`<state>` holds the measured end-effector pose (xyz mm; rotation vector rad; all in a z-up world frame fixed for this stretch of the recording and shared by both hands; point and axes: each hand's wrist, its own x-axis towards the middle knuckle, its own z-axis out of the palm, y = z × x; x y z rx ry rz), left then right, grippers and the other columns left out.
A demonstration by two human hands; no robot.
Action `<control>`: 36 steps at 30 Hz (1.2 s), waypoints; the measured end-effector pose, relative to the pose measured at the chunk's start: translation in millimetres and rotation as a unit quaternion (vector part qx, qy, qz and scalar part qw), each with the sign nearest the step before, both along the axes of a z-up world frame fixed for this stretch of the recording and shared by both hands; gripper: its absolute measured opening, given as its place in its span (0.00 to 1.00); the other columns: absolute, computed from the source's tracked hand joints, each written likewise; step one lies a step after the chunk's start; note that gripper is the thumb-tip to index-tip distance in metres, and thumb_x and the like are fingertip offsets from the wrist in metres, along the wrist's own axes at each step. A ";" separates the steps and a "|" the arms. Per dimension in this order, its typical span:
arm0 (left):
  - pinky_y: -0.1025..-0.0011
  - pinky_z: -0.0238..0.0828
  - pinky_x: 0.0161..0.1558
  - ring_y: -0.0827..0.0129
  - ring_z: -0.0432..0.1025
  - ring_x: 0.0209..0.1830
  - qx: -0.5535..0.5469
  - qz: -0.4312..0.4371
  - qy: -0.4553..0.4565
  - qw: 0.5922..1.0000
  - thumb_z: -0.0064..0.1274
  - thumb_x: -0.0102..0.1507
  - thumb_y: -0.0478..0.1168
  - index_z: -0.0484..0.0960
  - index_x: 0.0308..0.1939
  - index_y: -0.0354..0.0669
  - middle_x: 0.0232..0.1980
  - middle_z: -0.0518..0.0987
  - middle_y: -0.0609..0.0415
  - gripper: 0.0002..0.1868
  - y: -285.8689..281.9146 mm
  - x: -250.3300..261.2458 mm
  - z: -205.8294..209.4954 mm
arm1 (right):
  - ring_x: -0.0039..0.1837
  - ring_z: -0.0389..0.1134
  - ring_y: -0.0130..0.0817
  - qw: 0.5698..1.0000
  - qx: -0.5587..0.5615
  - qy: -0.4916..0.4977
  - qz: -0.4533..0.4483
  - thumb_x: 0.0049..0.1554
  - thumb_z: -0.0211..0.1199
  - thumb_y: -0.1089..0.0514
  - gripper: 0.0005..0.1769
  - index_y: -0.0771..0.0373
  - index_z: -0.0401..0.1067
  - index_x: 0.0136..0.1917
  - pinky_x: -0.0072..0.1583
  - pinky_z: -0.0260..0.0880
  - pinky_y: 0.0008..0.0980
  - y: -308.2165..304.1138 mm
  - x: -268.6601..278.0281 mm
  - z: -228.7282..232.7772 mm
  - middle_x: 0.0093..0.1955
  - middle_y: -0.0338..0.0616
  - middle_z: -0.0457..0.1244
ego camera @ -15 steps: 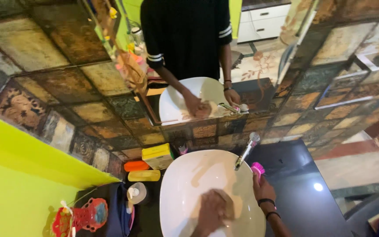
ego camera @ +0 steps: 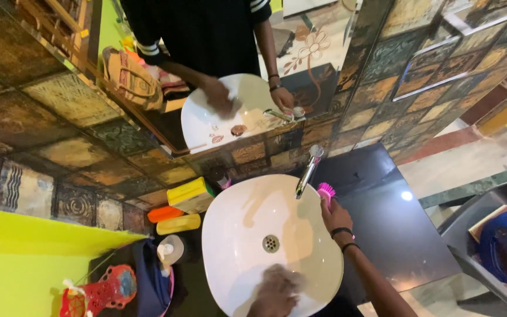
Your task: Cleaning a bathroom sink with a rag and a brush.
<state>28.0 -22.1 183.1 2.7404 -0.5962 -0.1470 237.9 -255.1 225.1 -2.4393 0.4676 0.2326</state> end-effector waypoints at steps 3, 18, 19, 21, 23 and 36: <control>0.43 0.23 0.78 0.35 0.34 0.83 -0.085 -0.153 0.296 0.939 0.32 0.69 0.56 0.52 0.80 0.31 0.82 0.48 0.29 0.41 -35.6 -6.6 -29.4 | 0.52 0.73 0.61 1.000 0.010 0.019 0.007 0.62 0.39 0.25 0.36 0.54 0.72 0.57 0.54 0.72 0.56 0.6 -1.3 -18.5 0.46 0.61 0.71; 0.55 0.49 0.79 0.56 0.59 0.76 -0.203 0.210 0.001 0.956 0.51 0.64 0.50 0.66 0.75 0.42 0.76 0.67 0.51 0.36 42.3 170.1 10.1 | 0.53 0.71 0.63 1.000 -0.019 -0.008 0.011 0.64 0.39 0.25 0.39 0.59 0.75 0.55 0.54 0.70 0.58 0.6 -10.8 -6.0 0.47 0.63 0.70; 0.53 0.41 0.79 0.56 0.52 0.79 0.040 0.193 -0.014 0.980 0.54 0.63 0.53 0.63 0.75 0.43 0.79 0.61 0.50 0.39 59.9 160.2 28.8 | 0.53 0.71 0.64 1.000 -0.022 -0.014 0.013 0.64 0.39 0.25 0.40 0.60 0.75 0.55 0.54 0.70 0.58 1.6 -8.9 -4.4 0.48 0.63 0.70; 0.50 0.32 0.79 0.57 0.44 0.83 0.283 0.164 -0.022 0.945 0.58 0.62 0.56 0.61 0.76 0.43 0.81 0.56 0.48 0.43 81.5 132.0 65.0 | 0.53 0.71 0.64 0.999 -0.023 -0.018 0.016 0.65 0.39 0.25 0.40 0.61 0.75 0.54 0.54 0.70 0.58 1.7 -5.5 -3.6 0.48 0.63 0.70; 0.51 0.25 0.77 0.51 0.31 0.83 0.385 0.220 0.049 0.895 0.45 0.63 0.66 0.46 0.81 0.39 0.84 0.39 0.43 0.51 91.0 92.5 99.1 | 0.52 0.72 0.64 1.000 -0.007 -0.021 0.009 0.63 0.40 0.26 0.40 0.61 0.74 0.57 0.53 0.70 0.59 1.7 -6.1 -7.5 0.47 0.64 0.69; 0.46 0.37 0.76 0.46 0.40 0.82 -0.049 -0.050 0.398 0.915 0.37 0.67 0.53 0.59 0.77 0.51 0.82 0.52 0.44 0.33 8.1 -16.6 100.7 | 0.50 0.70 0.66 0.998 0.022 -0.046 0.041 0.64 0.39 0.27 0.39 0.61 0.71 0.61 0.51 0.69 0.59 3.2 1.2 -3.4 0.47 0.63 0.69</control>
